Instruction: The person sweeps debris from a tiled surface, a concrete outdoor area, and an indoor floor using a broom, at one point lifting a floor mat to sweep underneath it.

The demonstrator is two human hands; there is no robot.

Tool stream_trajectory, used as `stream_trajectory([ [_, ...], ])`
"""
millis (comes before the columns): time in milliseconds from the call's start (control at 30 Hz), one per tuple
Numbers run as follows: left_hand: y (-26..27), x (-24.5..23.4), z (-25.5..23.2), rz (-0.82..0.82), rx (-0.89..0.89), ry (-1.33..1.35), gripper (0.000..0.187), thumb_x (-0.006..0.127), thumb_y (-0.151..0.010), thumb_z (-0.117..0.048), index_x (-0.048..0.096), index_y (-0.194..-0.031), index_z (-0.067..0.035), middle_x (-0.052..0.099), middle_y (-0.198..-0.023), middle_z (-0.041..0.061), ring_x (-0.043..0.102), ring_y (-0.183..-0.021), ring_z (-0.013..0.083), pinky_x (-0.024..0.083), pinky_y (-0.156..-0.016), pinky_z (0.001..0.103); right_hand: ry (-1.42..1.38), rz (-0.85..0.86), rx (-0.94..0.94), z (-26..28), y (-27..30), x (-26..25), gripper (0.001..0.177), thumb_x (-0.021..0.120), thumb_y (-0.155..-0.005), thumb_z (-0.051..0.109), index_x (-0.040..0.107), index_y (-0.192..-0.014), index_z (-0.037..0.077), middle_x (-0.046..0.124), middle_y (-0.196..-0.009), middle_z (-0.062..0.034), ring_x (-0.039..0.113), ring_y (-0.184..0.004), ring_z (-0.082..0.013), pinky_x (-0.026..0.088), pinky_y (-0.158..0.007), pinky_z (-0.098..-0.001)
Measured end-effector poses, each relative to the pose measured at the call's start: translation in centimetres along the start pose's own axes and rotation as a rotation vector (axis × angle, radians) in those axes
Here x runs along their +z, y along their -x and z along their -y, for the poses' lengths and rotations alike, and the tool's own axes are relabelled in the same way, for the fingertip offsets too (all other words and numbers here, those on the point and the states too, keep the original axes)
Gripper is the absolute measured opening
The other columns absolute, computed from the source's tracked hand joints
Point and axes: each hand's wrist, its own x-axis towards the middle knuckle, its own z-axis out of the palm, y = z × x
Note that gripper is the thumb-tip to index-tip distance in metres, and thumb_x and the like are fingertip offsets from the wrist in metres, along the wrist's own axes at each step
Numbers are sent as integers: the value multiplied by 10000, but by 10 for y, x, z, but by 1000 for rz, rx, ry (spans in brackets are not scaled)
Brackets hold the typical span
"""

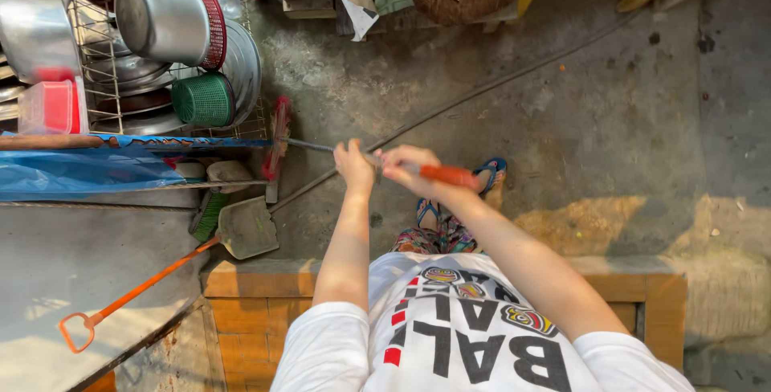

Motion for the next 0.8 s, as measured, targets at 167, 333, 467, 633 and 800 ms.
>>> stream_trajectory([
  [167,5,60,-13,359,-340,78,262,782,-793,-184,725,-1016,-58,605,-1132,263,586,-1073,446,482,-924,501,27,148,-73,-40,-4,-48,92,746,-921,92,715,-972,22,745,-1182,-126,660,-1223,-289,527,-1010,-358],
  [333,-28,119,-110,85,-1,337,88,752,-780,-168,744,-791,-81,720,-895,135,651,-1005,384,314,-1018,673,26,32,147,-23,-24,-135,69,728,-905,87,736,-939,28,734,-1151,-112,703,-1047,-219,557,-931,-360],
  [467,-80,108,-185,229,-68,327,345,737,-928,-304,682,-718,-35,682,-807,172,647,-892,382,469,-976,545,-35,53,86,16,-56,-198,160,623,-997,115,695,-899,12,690,-945,-84,666,-849,-180,514,-970,-422],
  [633,-138,41,-215,148,-62,451,341,646,-948,-320,721,-737,-63,692,-794,178,643,-805,393,514,-714,485,-152,169,-167,59,-109,-208,335,571,-1054,122,589,-740,6,657,-814,-68,639,-841,-165,454,-1229,-472],
  [800,-140,43,-131,26,-25,230,311,670,-965,-226,644,-698,-68,667,-776,149,628,-828,387,498,-758,498,-174,179,43,17,-137,-159,194,622,-991,113,655,-819,30,718,-941,-55,694,-916,-160,526,-1036,-415],
])
